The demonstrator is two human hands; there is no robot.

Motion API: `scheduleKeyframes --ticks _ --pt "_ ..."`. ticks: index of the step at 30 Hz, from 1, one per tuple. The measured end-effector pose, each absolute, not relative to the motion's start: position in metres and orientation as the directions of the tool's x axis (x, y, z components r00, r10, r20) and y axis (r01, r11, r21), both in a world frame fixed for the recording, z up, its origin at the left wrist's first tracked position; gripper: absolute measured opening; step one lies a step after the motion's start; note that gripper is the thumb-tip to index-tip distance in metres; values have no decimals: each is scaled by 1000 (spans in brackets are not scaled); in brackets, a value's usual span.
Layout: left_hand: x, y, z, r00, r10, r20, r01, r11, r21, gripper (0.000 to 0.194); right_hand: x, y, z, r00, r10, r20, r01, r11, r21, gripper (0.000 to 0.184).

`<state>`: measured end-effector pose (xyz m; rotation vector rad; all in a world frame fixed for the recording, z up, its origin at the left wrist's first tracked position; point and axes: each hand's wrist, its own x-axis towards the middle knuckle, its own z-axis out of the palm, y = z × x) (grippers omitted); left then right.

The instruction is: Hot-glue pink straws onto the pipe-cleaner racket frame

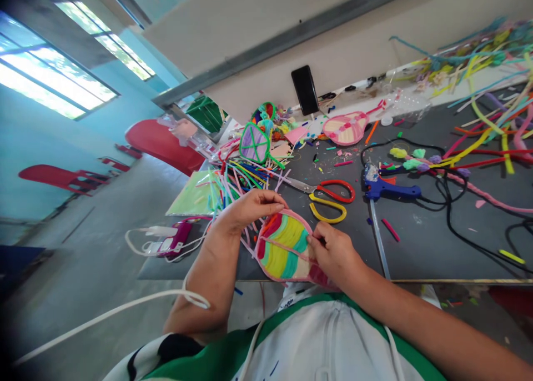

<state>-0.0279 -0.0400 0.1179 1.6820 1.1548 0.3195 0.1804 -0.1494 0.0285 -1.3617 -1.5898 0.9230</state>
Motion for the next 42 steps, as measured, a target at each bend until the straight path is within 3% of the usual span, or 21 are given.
scheduleKeyframes --ticks 6,20,31,42 --pt "-28 -40 117 492 817 -302 450 58 891 30 184 -149 27 -44 993 108 404 117 -907 19" --pt "-40 -42 106 449 856 -256 418 52 907 26 193 -149 19 14 998 66 375 56 -925 22" --pt "-43 -49 90 403 911 -87 288 -36 957 22 196 -146 17 8 1000 12 319 9 -948 22" --pt "-45 -48 83 381 909 -167 325 38 945 23 193 -142 25 41 999 -28 315 -39 -948 24"
